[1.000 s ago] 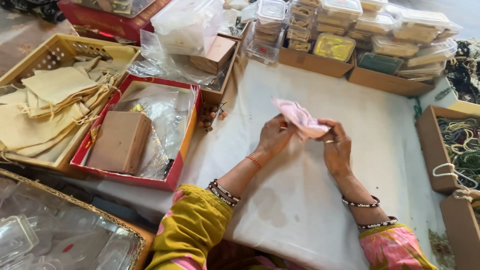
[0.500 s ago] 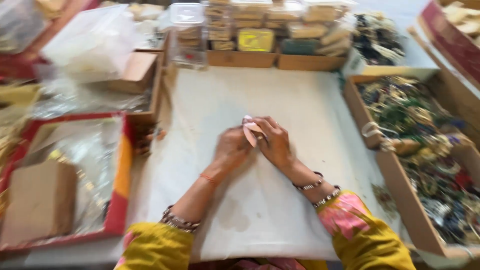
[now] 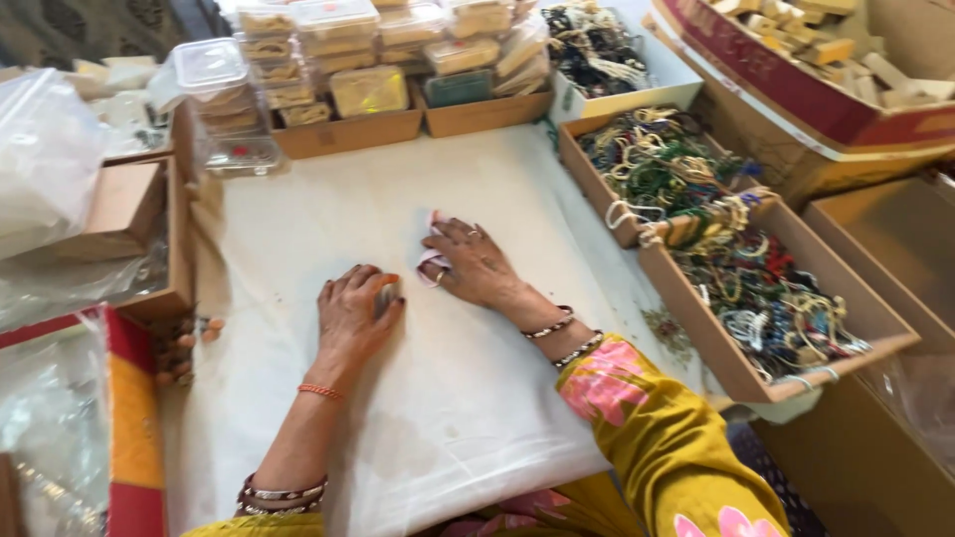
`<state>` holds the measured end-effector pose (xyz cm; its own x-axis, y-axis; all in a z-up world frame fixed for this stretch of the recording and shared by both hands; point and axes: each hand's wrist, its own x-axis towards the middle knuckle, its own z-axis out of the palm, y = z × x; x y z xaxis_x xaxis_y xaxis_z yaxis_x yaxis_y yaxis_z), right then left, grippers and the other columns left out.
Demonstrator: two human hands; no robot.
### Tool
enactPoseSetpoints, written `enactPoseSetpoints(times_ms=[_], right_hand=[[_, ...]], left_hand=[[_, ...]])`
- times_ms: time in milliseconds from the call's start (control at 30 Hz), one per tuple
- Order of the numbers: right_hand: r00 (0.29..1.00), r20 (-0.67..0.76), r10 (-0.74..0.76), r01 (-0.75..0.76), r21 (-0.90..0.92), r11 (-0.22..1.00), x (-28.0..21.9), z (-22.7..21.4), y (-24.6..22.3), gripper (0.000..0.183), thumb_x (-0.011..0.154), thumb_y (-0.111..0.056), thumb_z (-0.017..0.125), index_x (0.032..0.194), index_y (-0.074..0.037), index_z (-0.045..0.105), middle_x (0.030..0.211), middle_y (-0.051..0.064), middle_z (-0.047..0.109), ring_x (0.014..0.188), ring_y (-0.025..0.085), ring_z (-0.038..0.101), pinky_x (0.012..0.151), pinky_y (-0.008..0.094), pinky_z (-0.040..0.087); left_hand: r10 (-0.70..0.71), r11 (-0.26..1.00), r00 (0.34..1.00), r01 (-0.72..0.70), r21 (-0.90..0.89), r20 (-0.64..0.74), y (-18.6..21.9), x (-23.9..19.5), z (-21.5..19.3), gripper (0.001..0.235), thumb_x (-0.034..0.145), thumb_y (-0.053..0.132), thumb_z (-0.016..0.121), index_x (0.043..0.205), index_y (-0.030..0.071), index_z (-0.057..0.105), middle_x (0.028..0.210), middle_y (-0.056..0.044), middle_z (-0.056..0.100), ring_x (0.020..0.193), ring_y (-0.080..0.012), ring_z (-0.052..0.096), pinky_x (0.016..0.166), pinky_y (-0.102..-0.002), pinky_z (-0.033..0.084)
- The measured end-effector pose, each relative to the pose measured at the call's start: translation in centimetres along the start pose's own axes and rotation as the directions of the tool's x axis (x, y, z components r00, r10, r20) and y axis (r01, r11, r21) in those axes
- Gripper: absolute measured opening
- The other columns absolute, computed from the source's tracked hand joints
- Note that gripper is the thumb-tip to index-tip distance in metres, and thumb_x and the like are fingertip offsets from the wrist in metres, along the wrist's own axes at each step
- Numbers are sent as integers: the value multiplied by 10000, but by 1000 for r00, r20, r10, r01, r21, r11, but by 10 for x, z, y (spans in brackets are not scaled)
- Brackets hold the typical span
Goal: A person is packaging various pieces of jewelry, including necklaces and bracelets, into plastic boxes and pouches.
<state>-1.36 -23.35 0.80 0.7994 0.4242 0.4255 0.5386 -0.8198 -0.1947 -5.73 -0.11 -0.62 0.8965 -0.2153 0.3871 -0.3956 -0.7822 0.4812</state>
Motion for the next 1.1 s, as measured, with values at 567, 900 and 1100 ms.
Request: enactPoseSetpoints(times_ms=[567,900,1100], right_hand=[[937,314,151,-122,-109,986,-71,-143,34,634,900,-549,662,1403,-183,540,1442,129,534,1438,356,374,1159,482,325],[688,63,723,-588,-536,606,-224,-270,212,554,950,-575,593,1360,-205,641,1357,130,644,1283,331,574,1078,506,459],[544,288,788,-608,-512,607,-287,-248,229,761,913,-691,661,1444,-169,505,1401,194,544,1282,377,523,1068,499,430]], left_hand=[[55,998,996,-56,6,67,-11,-2,-4,350,856,309,738,1193,216,730,1369,-20,626,1360,-234,489,1170,-474,285],[75,996,995,-78,49,60,-8,-4,-2,348,862,299,716,1196,200,722,1351,-16,634,1364,-237,494,1154,-493,303],[58,996,996,-62,68,63,-11,-3,3,352,876,301,708,1214,203,713,1382,-17,616,1381,-258,477,1161,-541,286]])
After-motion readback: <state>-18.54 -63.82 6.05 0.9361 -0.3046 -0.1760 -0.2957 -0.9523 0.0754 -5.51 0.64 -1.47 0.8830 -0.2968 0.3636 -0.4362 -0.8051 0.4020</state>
